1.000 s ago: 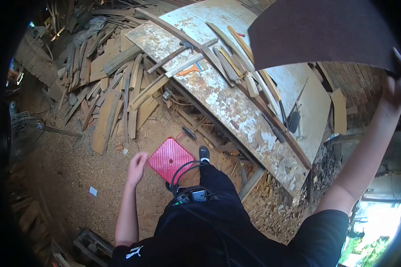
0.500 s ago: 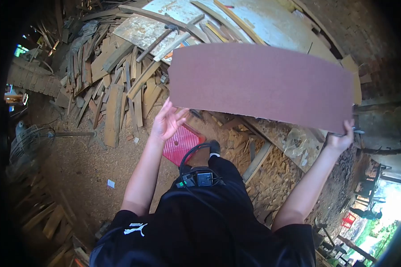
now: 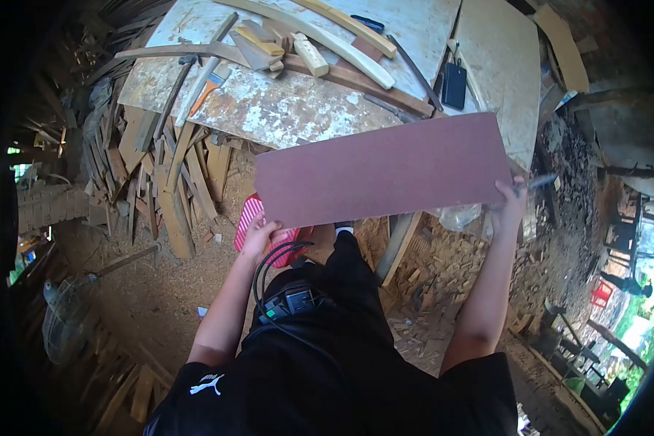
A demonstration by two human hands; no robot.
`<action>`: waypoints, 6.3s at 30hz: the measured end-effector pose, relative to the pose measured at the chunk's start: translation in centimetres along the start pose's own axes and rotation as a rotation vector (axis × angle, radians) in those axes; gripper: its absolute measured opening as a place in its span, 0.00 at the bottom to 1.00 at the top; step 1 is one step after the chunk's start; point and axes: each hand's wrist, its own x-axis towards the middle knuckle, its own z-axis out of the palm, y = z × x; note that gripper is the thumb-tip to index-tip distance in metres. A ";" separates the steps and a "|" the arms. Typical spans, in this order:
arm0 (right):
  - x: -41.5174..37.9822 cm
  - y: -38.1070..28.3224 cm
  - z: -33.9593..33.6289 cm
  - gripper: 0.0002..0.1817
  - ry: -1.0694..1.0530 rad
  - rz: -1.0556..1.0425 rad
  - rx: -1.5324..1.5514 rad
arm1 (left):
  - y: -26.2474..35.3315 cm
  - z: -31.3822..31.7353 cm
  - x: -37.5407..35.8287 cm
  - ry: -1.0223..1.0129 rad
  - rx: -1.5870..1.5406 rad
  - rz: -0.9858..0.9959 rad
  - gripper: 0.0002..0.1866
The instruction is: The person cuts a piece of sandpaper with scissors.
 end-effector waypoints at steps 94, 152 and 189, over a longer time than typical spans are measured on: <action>-29.4 20.1 18.7 0.17 -0.545 0.786 -0.110 | 0.3 3.8 1.0 -0.086 0.092 -0.146 0.21; -24.6 18.8 22.8 0.28 -0.791 0.536 -0.931 | 0.5 7.8 -0.9 -0.294 1.854 0.958 0.19; -22.5 16.3 21.0 0.15 -0.935 0.895 -0.291 | 3.8 11.4 -4.3 -0.324 1.931 1.019 0.06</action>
